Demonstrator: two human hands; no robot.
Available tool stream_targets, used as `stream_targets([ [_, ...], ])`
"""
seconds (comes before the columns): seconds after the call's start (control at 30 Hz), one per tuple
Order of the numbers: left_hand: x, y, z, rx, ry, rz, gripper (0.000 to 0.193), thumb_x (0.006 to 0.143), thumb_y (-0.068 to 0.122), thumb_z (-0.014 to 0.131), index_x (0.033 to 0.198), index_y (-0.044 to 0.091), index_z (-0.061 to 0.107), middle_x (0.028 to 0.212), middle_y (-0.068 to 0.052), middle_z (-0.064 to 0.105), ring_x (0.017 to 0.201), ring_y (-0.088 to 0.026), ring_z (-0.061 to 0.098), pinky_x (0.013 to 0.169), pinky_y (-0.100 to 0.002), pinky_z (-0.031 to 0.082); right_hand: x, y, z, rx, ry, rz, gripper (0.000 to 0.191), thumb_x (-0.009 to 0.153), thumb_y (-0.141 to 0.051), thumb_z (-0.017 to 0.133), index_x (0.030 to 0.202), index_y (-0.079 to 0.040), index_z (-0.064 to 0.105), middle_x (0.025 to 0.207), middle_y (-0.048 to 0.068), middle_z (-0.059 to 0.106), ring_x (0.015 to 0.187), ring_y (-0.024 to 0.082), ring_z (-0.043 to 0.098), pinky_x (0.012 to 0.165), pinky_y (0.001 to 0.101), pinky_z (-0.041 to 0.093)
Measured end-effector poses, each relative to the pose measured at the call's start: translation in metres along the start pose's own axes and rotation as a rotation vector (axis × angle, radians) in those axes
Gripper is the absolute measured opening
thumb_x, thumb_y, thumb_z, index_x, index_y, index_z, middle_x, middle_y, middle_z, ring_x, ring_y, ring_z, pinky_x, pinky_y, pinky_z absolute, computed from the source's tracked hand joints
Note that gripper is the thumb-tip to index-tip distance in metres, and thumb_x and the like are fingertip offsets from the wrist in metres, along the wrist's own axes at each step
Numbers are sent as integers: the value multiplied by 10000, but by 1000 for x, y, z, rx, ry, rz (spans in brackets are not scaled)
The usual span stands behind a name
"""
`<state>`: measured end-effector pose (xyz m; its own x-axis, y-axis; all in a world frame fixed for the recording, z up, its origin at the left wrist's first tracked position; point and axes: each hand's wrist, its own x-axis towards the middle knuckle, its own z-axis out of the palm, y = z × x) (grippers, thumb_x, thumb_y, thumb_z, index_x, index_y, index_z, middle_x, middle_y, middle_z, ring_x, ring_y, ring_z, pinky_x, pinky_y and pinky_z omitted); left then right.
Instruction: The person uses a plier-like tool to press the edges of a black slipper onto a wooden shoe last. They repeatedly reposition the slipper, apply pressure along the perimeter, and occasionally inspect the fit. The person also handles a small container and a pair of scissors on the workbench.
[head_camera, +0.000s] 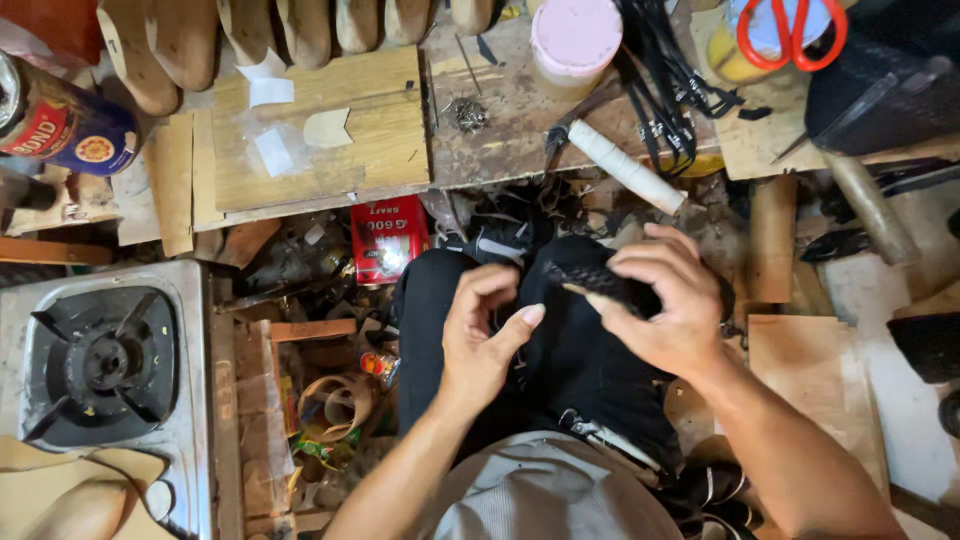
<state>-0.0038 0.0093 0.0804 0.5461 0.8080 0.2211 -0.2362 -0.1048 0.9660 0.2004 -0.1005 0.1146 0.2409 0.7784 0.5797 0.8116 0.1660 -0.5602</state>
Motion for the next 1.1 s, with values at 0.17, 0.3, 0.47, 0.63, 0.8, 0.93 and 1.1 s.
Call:
stream_targets([
  [0.17,38,27,-10,-2,-421,-29,673,899,121,781,1482,-8,471,1479,-104,553,1368,-189,519,1182,-340,393,11,-4,-7,508,-177,299,382,753,-108,853,1080,-7,683,1130,74,714,1065,196,680,977,335,533],
  [0.3,36,17,-17,-143,-529,-306,500,997,180,683,1444,1,549,1327,-53,674,1228,-113,590,1112,-302,453,-2,7,37,861,-286,882,447,706,-48,815,1139,-2,714,985,66,725,839,144,659,725,300,528],
  [0.47,12,-24,-32,24,-391,-409,389,1009,195,640,1344,1,603,1145,-29,697,1050,-100,606,949,-287,506,-33,23,91,990,-273,899,472,751,-44,827,1183,27,652,1043,74,706,922,136,672,818,290,550],
  [0.63,8,-60,-44,-46,-290,-452,330,995,178,653,1265,-11,644,1121,-32,723,1018,-108,631,924,-272,512,-42,18,106,744,-253,810,564,776,-159,831,1256,-14,572,1097,77,705,997,142,677,874,306,557],
  [0.8,7,-71,-56,-71,-168,-467,327,977,168,667,1250,-11,646,1106,-24,720,1008,-101,634,928,-266,510,-79,-18,54,42,-589,717,431,849,-348,765,1165,-70,675,1006,122,772,849,232,775,748,361,617],
  [0.93,3,-72,-56,-74,-150,-493,350,965,160,678,1267,-8,626,1094,-18,714,1000,-96,633,918,-272,509,-128,-46,29,-310,-996,556,535,814,-355,777,1256,-90,632,1103,189,666,869,380,700,712,481,578],
  [1.1,5,-73,-48,-36,-195,-453,363,956,151,689,1270,-21,624,1098,-19,718,1015,-99,638,935,-269,505,-153,-44,25,-239,-1063,555,582,833,-335,762,1343,-115,592,989,145,713,896,372,695,760,471,561],
])
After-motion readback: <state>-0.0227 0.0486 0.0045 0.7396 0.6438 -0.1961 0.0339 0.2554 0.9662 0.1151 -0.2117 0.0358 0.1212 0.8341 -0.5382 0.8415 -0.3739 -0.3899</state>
